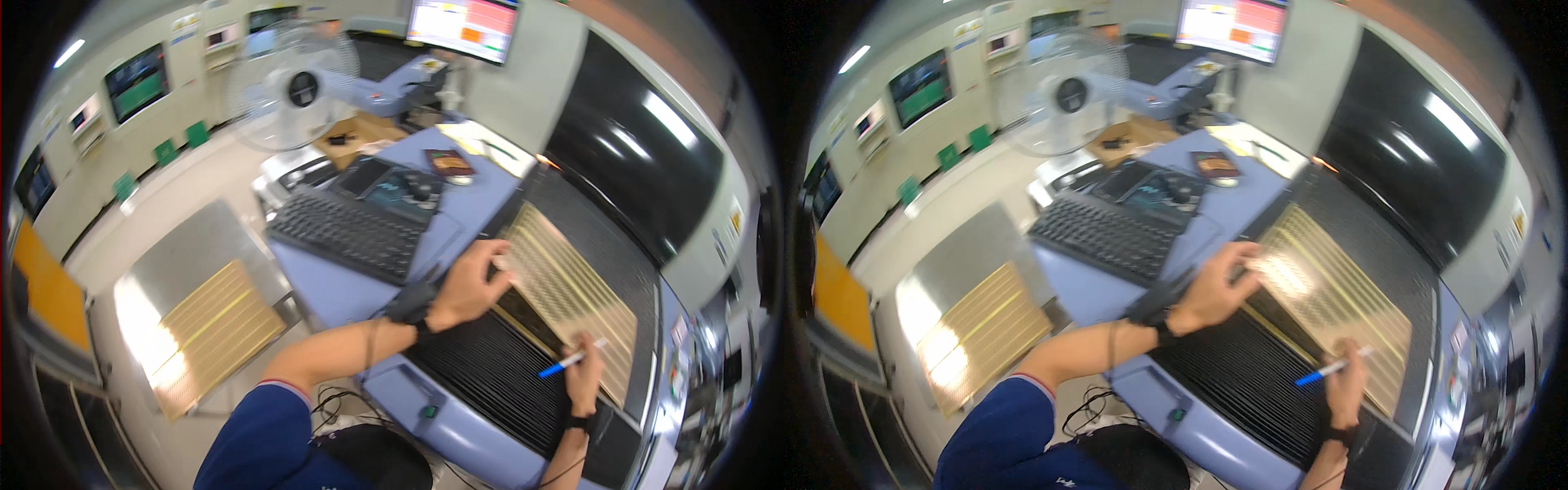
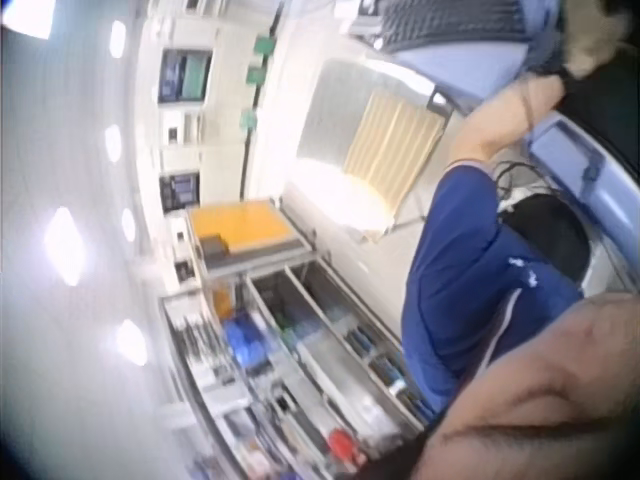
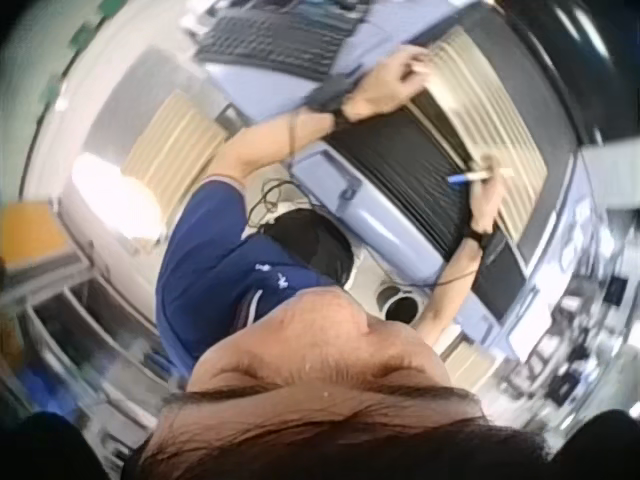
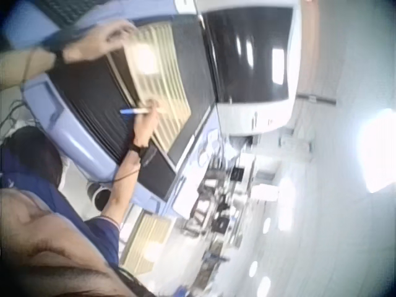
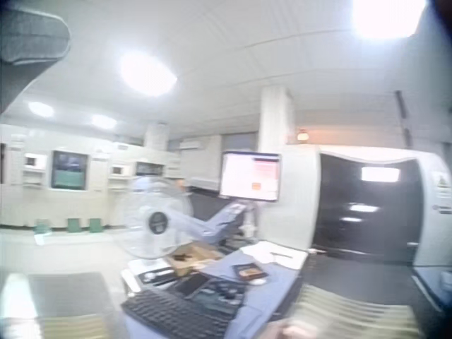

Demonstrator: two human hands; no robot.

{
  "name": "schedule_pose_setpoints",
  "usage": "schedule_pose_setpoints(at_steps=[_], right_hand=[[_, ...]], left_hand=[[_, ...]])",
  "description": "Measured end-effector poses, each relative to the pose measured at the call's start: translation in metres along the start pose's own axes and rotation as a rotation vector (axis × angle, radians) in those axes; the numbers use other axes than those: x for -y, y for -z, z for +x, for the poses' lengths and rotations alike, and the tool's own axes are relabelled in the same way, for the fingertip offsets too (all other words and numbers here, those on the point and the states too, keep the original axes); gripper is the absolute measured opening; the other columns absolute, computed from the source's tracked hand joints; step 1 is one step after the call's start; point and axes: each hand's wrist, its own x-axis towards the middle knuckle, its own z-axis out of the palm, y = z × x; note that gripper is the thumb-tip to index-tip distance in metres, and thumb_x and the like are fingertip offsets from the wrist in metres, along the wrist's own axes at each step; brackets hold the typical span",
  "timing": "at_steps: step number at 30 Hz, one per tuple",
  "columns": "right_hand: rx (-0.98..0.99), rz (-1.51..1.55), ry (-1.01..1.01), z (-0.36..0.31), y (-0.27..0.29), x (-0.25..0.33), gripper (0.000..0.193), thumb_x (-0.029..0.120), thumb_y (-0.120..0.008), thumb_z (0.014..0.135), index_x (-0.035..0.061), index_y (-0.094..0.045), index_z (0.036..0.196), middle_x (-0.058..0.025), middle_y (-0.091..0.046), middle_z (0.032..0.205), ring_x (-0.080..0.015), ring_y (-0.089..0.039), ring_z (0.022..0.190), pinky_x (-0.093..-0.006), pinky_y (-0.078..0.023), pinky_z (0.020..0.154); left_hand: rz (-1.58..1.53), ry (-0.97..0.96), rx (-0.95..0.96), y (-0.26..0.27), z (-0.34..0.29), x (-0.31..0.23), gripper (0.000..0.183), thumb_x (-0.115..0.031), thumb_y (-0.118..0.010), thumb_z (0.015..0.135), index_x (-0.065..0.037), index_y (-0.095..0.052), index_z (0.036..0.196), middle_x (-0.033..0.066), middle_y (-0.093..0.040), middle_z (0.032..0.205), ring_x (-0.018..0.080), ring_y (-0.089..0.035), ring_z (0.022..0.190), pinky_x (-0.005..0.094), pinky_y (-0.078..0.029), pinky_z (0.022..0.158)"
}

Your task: Inspecting and marking metal grid sheets on an industrial fabrication machine and managing equipment cables.

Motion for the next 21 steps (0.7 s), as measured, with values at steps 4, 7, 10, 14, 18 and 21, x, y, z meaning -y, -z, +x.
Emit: schedule_pose_setpoints(at_steps=[4,7,10,14,18,21], right_hand=[[-0.364,0.256,-0.113,0.023,0.046,-0.064,0.037,0.025,-0.053,0.102,-0.0059,-0.062,0.119,-0.0202,-0.067,0.113,-0.0245,-0.063,0.105,-0.0359,-0.048,0.093],[-0.619,0.008,-0.068,0.074,0.088,-0.046,0.039,0.030,-0.048,0.104,-0.0033,-0.061,0.121,-0.0139,-0.063,0.117,-0.0217,-0.059,0.104,-0.0350,-0.048,0.090],[-0.762,0.379,-0.329,0.089,0.124,0.012,0.051,0.036,-0.042,0.106,-0.0058,-0.054,0.133,-0.0185,-0.062,0.126,-0.0263,-0.059,0.113,-0.0364,-0.045,0.099],[-0.579,0.917,-0.274,0.080,0.119,-0.066,0.053,0.037,-0.042,0.105,-0.0059,-0.049,0.135,-0.0182,-0.058,0.129,-0.0247,-0.058,0.112,-0.0363,-0.046,0.099],[0.367,1.396,-0.369,-0.003,0.037,-0.030,0.052,0.036,-0.046,0.104,-0.0050,-0.047,0.135,-0.0192,-0.060,0.125,-0.0231,-0.060,0.112,-0.0407,-0.048,0.098],[0.224,1.233,-0.680,-0.025,0.037,0.062,0.043,0.029,-0.044,0.104,0.0014,-0.051,0.136,-0.0135,-0.063,0.124,-0.0228,-0.063,0.104,-0.0395,-0.050,0.091]], left_hand=[[0.136,-0.169,0.028,-0.007,-0.006,-0.005,0.056,-0.022,-0.067,0.085,0.002,-0.047,0.132,0.0222,-0.051,0.130,0.0376,-0.054,0.117,0.0425,-0.041,0.102],[0.138,-0.191,0.114,-0.005,-0.015,-0.002,0.058,-0.021,-0.068,0.082,0.001,-0.049,0.132,0.0209,-0.055,0.128,0.0375,-0.054,0.117,0.0442,-0.042,0.101],[0.139,-0.339,0.171,-0.012,-0.018,-0.002,0.056,-0.020,-0.070,0.080,0.001,-0.052,0.129,0.0200,-0.056,0.129,0.0348,-0.055,0.118,0.0430,-0.043,0.101],[0.190,-0.397,0.251,-0.013,-0.020,0.001,0.054,-0.019,-0.070,0.079,0.001,-0.054,0.127,0.0190,-0.057,0.125,0.0342,-0.055,0.117,0.0424,-0.043,0.101],[0.250,-0.361,0.209,-0.018,-0.018,0.006,0.044,-0.017,-0.070,0.079,0.001,-0.057,0.117,0.0162,-0.059,0.116,0.0334,-0.056,0.112,0.0425,-0.045,0.097],[0.331,-0.299,0.308,-0.019,-0.019,0.010,0.039,-0.018,-0.069,0.079,0.002,-0.060,0.112,0.0174,-0.060,0.114,0.0345,-0.056,0.112,0.0439,-0.044,0.098]])
